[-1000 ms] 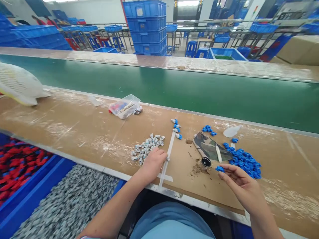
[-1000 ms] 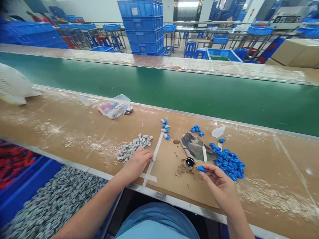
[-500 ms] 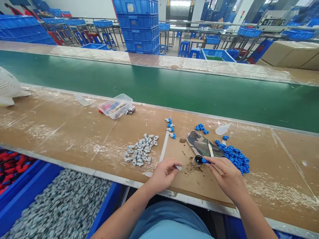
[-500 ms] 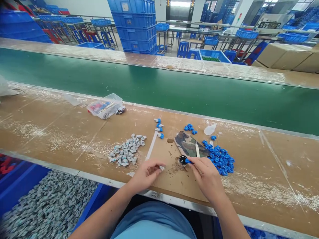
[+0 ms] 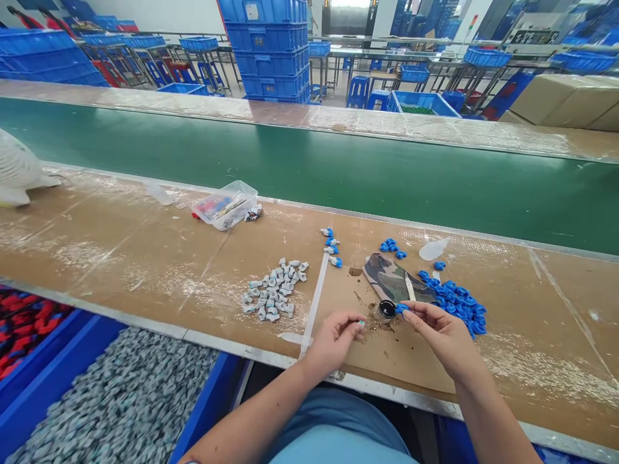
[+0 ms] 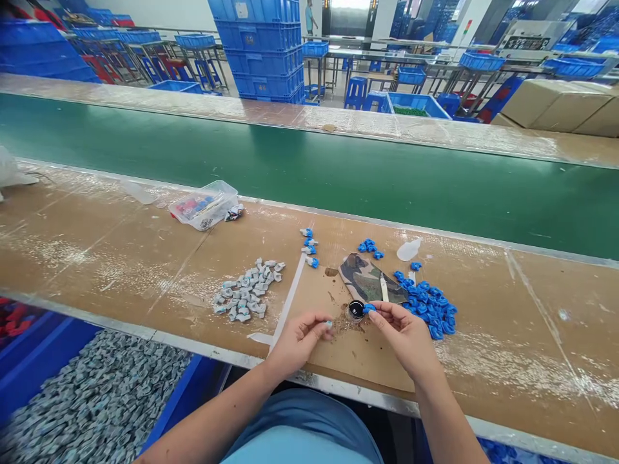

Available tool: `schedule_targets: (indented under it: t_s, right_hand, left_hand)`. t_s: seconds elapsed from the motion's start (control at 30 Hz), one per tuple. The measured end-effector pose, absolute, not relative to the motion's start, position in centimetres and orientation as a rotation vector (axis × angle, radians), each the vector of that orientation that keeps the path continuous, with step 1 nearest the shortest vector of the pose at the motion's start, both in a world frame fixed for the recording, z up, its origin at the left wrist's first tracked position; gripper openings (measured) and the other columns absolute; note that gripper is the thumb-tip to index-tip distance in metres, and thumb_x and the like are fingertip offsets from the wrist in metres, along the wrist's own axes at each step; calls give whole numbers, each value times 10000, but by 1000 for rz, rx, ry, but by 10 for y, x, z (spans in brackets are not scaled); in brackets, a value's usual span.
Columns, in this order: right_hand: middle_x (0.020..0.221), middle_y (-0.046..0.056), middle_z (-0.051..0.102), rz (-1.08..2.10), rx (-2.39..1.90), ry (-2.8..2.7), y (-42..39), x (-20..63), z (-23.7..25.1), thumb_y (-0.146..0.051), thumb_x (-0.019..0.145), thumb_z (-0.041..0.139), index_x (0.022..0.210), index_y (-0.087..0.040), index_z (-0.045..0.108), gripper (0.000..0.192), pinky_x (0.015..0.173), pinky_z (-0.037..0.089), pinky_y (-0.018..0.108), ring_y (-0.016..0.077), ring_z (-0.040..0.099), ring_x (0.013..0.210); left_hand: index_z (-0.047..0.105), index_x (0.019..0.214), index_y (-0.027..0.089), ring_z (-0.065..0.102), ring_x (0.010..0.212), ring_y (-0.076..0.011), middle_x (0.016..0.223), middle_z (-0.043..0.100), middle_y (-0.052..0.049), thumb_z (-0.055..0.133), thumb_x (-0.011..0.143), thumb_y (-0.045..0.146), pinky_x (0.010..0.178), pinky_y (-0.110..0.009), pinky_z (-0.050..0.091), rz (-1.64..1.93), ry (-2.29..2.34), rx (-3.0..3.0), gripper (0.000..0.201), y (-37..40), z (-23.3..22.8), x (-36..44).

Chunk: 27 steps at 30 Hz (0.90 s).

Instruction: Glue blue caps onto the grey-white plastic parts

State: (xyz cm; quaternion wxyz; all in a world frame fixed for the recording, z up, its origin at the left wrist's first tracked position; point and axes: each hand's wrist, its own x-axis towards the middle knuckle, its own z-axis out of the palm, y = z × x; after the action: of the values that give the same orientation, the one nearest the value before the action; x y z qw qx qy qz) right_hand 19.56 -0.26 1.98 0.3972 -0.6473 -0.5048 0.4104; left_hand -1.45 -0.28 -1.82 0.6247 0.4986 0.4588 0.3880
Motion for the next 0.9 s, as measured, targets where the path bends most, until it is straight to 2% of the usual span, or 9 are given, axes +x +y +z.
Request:
schedule_targets:
  t_s: [0.1,0.23,0.33,0.43,0.6,0.77,0.9]
  right_hand:
    - [821,103,734,1109,-1626,-1203,-4,196,22,-595,612,706,876,-174,720,496,717,554,334,232,677,787]
    - [887,96,732,1066,-1530,-1287,-12,193,21,-519,674,699,909,-190,716,404,718,565,332,216,676,793]
    - [887,78,728,959,-1481,-1447,-22,186,19,-415,731,675,939,-204,710,298,697,571,319,194,672,755]
    - [823,56,724,811,-1451,-1636,-29,175,20,-345,771,634,933,-219,713,220,650,570,303,177,653,688]
    - [866,32,729,620,-1358,-1862,-30,167,23,-252,812,598,949,-246,702,172,693,565,292,175,670,769]
    - [892,30,732,596,-1273,-1991,-28,169,23,-241,847,563,945,-255,698,167,723,561,298,179,678,814]
    - [819,32,731,689,-1294,-2036,-26,172,26,-298,851,557,896,-260,720,173,656,558,281,175,679,745]
  left_hand:
    - [694,915,143,622,643,-146,685,670,-45,631,760,433,653,-278,528,843,988,1016,335,-3,-17,-11]
    - [733,847,166,632,779,-169,878,702,-83,681,728,382,751,-301,526,923,961,1129,253,-4,-17,-11]
    - [725,895,169,639,824,-182,884,710,-80,702,714,335,797,-322,524,933,948,1094,246,-6,-18,-11]
    - [681,975,166,651,859,-184,882,711,-67,741,675,301,834,-332,524,931,911,981,335,-8,-21,-9]
    - [651,988,154,648,912,-188,940,699,-83,738,683,275,869,-339,514,911,848,1009,339,-12,-25,-8]
    - [632,1027,145,649,926,-202,970,694,-109,689,736,282,857,-348,516,890,819,1087,327,-12,-26,-10]
    - [629,1043,147,647,893,-187,933,690,-95,656,757,254,833,-322,514,863,794,1187,307,-12,-25,-11]
